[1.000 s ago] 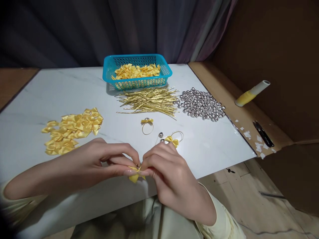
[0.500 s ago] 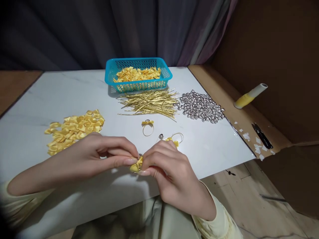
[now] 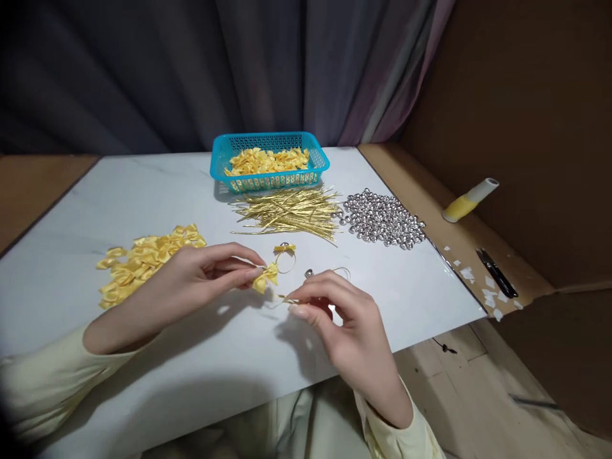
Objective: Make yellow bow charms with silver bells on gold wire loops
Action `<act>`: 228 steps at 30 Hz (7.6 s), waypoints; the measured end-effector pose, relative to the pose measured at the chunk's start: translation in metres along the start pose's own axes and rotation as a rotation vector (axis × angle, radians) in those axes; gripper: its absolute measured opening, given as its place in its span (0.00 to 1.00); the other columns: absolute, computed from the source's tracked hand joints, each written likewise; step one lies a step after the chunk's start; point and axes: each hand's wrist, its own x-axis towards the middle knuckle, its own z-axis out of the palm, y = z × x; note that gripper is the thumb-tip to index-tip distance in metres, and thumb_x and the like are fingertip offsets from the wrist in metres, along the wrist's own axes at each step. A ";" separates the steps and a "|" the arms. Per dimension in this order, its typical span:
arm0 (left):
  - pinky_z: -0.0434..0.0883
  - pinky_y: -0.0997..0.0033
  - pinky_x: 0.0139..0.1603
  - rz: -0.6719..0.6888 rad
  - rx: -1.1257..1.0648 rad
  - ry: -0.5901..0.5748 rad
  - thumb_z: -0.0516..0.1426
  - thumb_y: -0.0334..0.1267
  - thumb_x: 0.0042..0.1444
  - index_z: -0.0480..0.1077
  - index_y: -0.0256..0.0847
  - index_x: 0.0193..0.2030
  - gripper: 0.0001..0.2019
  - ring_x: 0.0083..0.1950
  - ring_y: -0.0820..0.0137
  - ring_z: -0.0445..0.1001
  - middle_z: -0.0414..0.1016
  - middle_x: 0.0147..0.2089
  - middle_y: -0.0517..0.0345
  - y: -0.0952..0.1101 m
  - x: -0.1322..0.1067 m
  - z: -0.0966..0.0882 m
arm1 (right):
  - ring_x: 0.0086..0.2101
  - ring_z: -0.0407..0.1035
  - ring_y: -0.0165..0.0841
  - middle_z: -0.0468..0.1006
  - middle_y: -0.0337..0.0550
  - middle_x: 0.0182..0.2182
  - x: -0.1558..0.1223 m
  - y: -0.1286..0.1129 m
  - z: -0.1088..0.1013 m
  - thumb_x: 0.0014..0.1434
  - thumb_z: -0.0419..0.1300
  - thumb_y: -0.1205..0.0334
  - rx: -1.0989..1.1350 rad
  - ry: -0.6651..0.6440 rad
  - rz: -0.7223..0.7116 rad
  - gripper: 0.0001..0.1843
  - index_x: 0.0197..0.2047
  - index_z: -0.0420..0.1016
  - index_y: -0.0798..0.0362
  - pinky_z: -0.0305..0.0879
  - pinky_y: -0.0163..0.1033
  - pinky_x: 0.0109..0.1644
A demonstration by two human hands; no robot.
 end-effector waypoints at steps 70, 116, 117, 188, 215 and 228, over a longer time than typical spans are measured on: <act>0.52 0.83 0.15 -0.290 -0.343 -0.934 0.61 0.42 0.54 0.72 0.37 0.28 0.10 0.16 0.80 0.54 0.81 0.27 0.54 0.027 -0.018 -0.024 | 0.24 0.73 0.23 0.79 0.35 0.26 0.005 -0.003 0.028 0.46 0.72 0.74 0.707 -0.440 0.404 0.15 0.38 0.79 0.53 0.68 0.25 0.27; 0.65 0.83 0.29 -0.241 -0.140 -0.977 0.53 0.36 0.62 0.75 0.34 0.39 0.10 0.26 0.77 0.64 0.78 0.29 0.55 0.021 -0.006 -0.031 | 0.27 0.74 0.28 0.82 0.41 0.27 0.006 -0.002 0.023 0.53 0.68 0.65 0.076 -0.509 0.183 0.02 0.32 0.82 0.54 0.69 0.29 0.33; 0.66 0.82 0.29 -0.238 -0.153 -0.973 0.54 0.36 0.61 0.75 0.34 0.39 0.10 0.26 0.77 0.65 0.78 0.29 0.55 0.019 -0.006 -0.030 | 0.28 0.75 0.28 0.82 0.41 0.27 0.006 -0.002 0.022 0.53 0.69 0.64 0.098 -0.496 0.192 0.03 0.32 0.82 0.54 0.70 0.29 0.33; 0.56 0.90 0.18 -0.365 -0.887 -0.622 0.59 0.37 0.58 0.80 0.37 0.35 0.08 0.18 0.84 0.65 0.81 0.28 0.54 0.002 -0.007 -0.022 | 0.43 0.76 0.32 0.82 0.52 0.40 0.002 0.001 0.048 0.59 0.58 0.80 -0.370 0.099 -0.550 0.12 0.45 0.77 0.62 0.73 0.33 0.52; 0.41 0.81 0.13 -0.389 -0.902 -0.561 0.61 0.39 0.54 0.79 0.38 0.32 0.07 0.15 0.84 0.52 0.72 0.21 0.60 -0.002 -0.002 -0.020 | 0.42 0.74 0.35 0.79 0.55 0.41 0.017 0.006 0.039 0.61 0.56 0.80 -0.559 -0.019 -0.700 0.14 0.49 0.71 0.62 0.73 0.38 0.43; 0.65 0.67 0.42 -0.158 0.044 -0.164 0.60 0.47 0.50 0.73 0.39 0.43 0.17 0.42 0.63 0.71 0.74 0.43 0.52 -0.057 0.028 -0.022 | 0.27 0.74 0.30 0.80 0.45 0.29 0.082 0.010 0.010 0.59 0.57 0.71 -0.379 -0.519 0.000 0.08 0.35 0.79 0.59 0.69 0.34 0.30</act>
